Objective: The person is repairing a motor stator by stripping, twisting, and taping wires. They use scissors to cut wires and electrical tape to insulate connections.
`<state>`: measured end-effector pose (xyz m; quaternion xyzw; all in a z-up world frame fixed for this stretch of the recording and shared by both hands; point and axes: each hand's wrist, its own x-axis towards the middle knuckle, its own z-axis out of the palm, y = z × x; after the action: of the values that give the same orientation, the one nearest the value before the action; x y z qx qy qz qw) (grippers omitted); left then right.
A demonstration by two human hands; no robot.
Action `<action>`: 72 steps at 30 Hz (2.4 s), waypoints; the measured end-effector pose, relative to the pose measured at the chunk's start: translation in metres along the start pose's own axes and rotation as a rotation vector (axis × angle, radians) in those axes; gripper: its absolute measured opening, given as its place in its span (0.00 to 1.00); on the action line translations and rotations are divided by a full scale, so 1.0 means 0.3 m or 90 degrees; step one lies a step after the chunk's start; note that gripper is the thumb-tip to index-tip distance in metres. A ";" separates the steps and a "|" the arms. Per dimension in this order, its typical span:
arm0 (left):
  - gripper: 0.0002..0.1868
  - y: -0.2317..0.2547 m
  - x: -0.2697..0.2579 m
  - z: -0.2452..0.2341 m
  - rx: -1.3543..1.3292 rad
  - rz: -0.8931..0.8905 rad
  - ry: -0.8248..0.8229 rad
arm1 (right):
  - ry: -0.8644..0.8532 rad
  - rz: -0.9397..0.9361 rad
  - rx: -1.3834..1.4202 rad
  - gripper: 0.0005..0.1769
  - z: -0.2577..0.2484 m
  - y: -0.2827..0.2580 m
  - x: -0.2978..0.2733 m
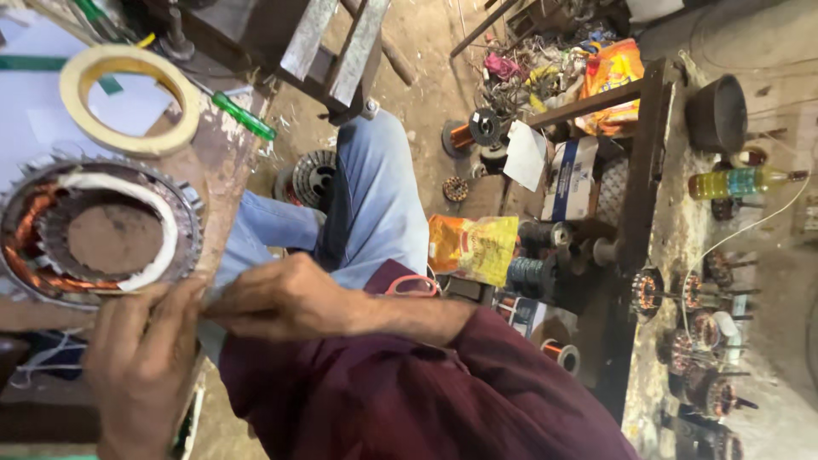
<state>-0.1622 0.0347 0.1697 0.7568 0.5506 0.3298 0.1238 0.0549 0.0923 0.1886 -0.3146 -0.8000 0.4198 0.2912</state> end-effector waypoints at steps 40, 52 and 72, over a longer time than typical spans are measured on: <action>0.08 0.001 -0.007 0.018 0.117 -0.006 -0.048 | -0.014 -0.006 0.014 0.10 -0.006 0.060 -0.031; 0.10 0.024 -0.006 0.008 0.093 -0.039 -0.046 | 0.024 0.044 0.026 0.08 -0.023 0.062 -0.015; 0.11 0.042 0.017 -0.001 0.114 -0.030 -0.046 | -0.039 -0.037 0.028 0.08 -0.048 0.055 0.000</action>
<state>-0.1519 0.0346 0.1786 0.7630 0.5907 0.2490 0.0831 0.0698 0.1068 0.1813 -0.2718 -0.8079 0.4381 0.2854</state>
